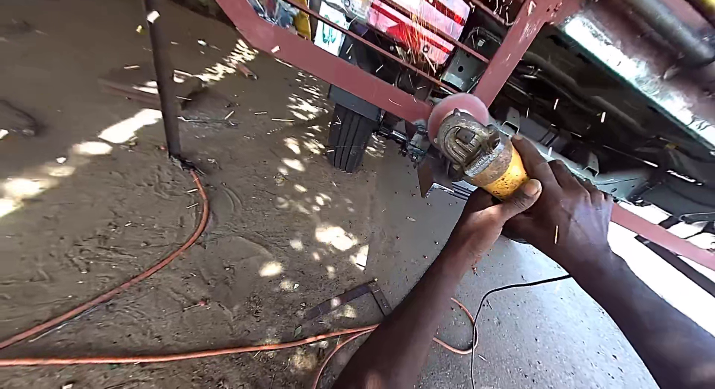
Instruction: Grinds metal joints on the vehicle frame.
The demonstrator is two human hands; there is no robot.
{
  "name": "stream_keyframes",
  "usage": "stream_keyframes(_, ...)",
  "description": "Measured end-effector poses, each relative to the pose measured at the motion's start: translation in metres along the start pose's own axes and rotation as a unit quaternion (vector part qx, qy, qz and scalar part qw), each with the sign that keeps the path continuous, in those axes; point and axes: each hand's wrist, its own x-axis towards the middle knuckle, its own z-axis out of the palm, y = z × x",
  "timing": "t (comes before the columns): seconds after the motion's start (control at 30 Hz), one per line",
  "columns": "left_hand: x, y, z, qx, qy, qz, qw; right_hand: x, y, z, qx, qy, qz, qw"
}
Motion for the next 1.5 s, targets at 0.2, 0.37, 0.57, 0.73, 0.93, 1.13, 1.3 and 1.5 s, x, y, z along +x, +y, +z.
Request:
stream_keyframes(0.2, -0.004, 0.007, 0.006, 0.013, -0.066, 0.012, 0.998, -0.016, 0.017, -0.014, 0.110, -0.015, 0.038, 0.993)
stream_keyframes(0.37, -0.016, 0.011, 0.011, 0.030, -0.042, -0.012, 0.999, -0.020, 0.011, -0.019, 0.073, -0.013, 0.035, 0.997)
stream_keyframes(0.57, -0.013, 0.005, 0.009, -0.033, 0.015, 0.022, 0.999, -0.008, 0.001, -0.010, 0.051, -0.039, 0.020, 0.998)
stream_keyframes(0.73, -0.010, -0.004, 0.002, -0.053, 0.031, 0.052, 0.997, -0.005, -0.005, 0.000, 0.033, -0.046, 0.015, 0.998)
stream_keyframes(0.93, -0.009, -0.009, -0.001, -0.043, 0.034, 0.038, 0.998, -0.007, -0.006, 0.003, 0.032, -0.045, 0.017, 0.998)
stream_keyframes(1.13, -0.007, -0.006, 0.000, -0.046, 0.029, 0.033, 0.998, -0.005, -0.006, 0.001, 0.023, -0.034, 0.017, 0.999)
stream_keyframes(1.3, -0.004, -0.008, -0.003, -0.040, 0.033, 0.033, 0.998, -0.003, -0.006, 0.001, 0.014, -0.037, 0.002, 0.999)
stream_keyframes(1.5, -0.003, -0.006, -0.002, -0.051, 0.035, 0.030, 0.998, 0.000, -0.005, 0.000, 0.013, -0.047, 0.001, 0.999)
